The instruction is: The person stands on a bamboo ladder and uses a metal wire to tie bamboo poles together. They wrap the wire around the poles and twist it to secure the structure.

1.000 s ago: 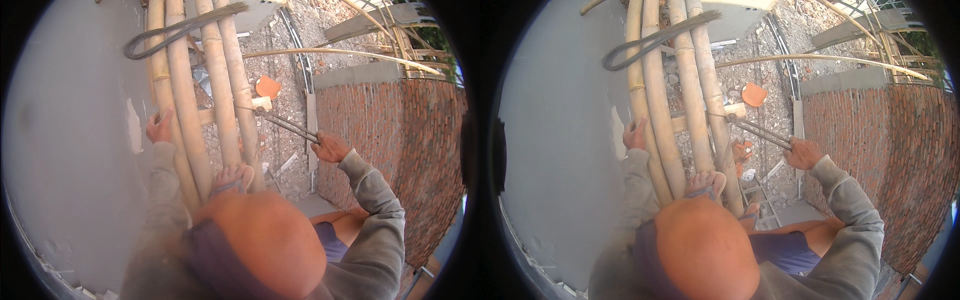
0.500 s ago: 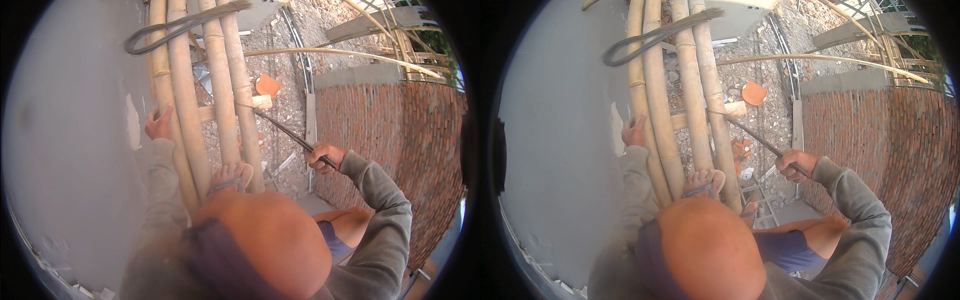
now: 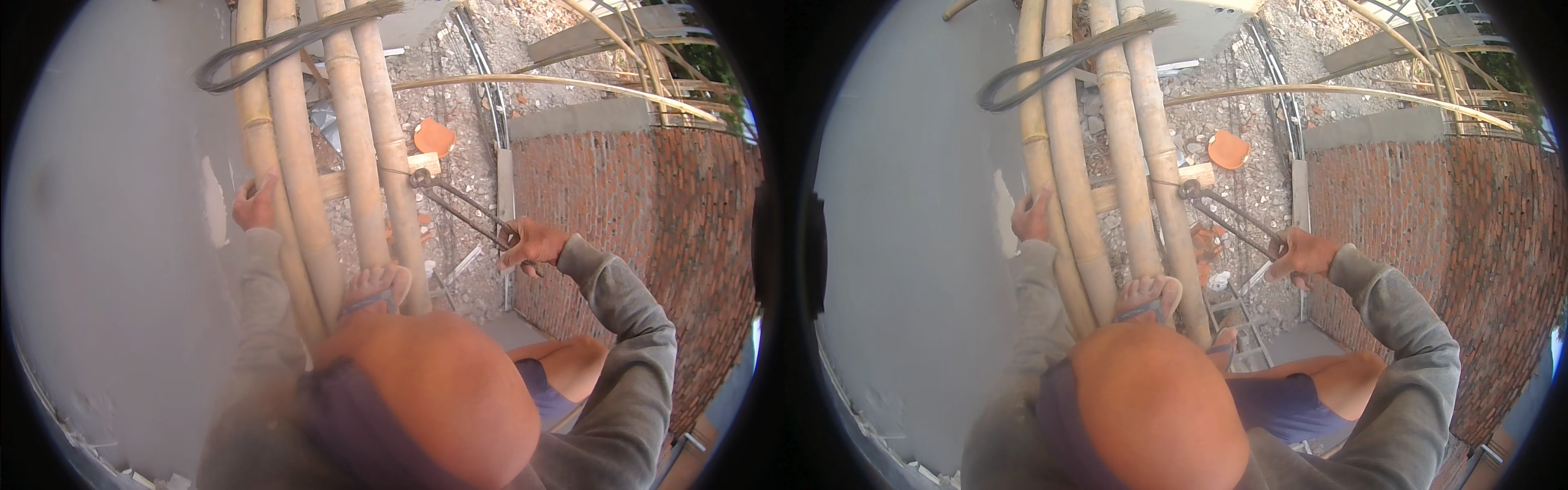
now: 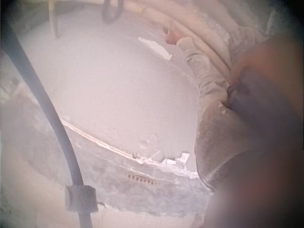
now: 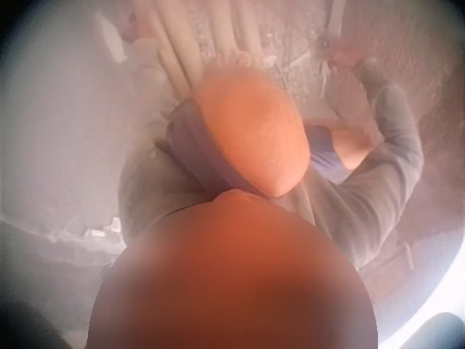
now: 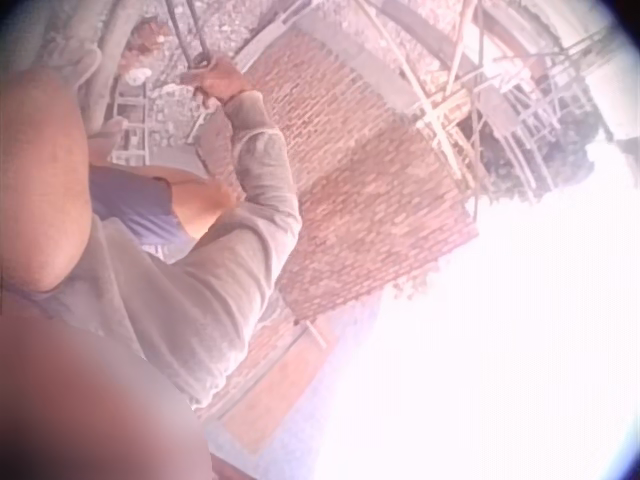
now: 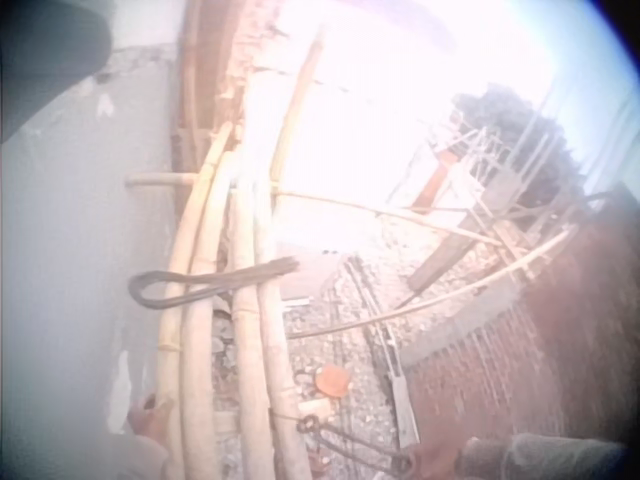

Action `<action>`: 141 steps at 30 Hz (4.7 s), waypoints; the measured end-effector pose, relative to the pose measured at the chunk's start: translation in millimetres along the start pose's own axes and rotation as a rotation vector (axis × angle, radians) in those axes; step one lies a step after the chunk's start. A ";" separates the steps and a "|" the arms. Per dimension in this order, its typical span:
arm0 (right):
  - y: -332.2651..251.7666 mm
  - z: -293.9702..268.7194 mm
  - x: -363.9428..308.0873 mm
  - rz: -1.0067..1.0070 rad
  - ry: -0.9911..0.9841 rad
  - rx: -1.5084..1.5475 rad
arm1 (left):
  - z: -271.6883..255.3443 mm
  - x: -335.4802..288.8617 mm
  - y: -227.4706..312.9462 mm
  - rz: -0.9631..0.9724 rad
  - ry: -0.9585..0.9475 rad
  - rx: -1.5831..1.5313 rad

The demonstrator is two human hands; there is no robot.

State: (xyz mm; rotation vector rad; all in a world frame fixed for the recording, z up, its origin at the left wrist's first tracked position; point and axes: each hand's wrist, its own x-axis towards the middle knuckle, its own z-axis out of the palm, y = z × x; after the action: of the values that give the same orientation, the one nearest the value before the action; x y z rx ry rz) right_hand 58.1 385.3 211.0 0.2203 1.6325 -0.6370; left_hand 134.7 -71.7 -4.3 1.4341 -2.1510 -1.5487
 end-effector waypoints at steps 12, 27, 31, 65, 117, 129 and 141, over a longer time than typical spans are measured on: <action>7.1 36.0 2.4 -0.068 -0.439 0.767 | 0.0 17.2 -21.3 0.026 -0.058 -0.022; 10.5 36.5 1.8 -0.140 -0.058 0.007 | -2.4 17.5 -24.9 -0.010 -0.089 0.052; 5.2 45.0 -5.3 -0.267 0.103 -0.410 | 4.0 -14.0 1.0 0.292 0.318 0.369; -72.8 90.4 112.6 -0.960 0.651 -0.122 | 8.5 -100.5 82.2 -0.044 -0.764 -0.556; -98.0 96.1 54.7 -1.119 0.559 -0.745 | -74.0 -96.2 57.8 0.328 -0.683 0.040; -130.1 63.2 12.0 -1.104 0.880 -0.517 | -74.8 -12.7 9.7 -0.135 -0.441 -0.308; -126.1 45.1 8.0 -1.032 1.127 -0.723 | -31.8 21.4 -74.6 -0.408 -0.333 -0.503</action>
State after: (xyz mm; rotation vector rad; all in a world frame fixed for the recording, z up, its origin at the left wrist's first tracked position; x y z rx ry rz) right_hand 33.3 255.9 236.4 -1.0462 2.9616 -0.6346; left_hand 187.0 -110.5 -56.9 1.5715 -1.4688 -2.4033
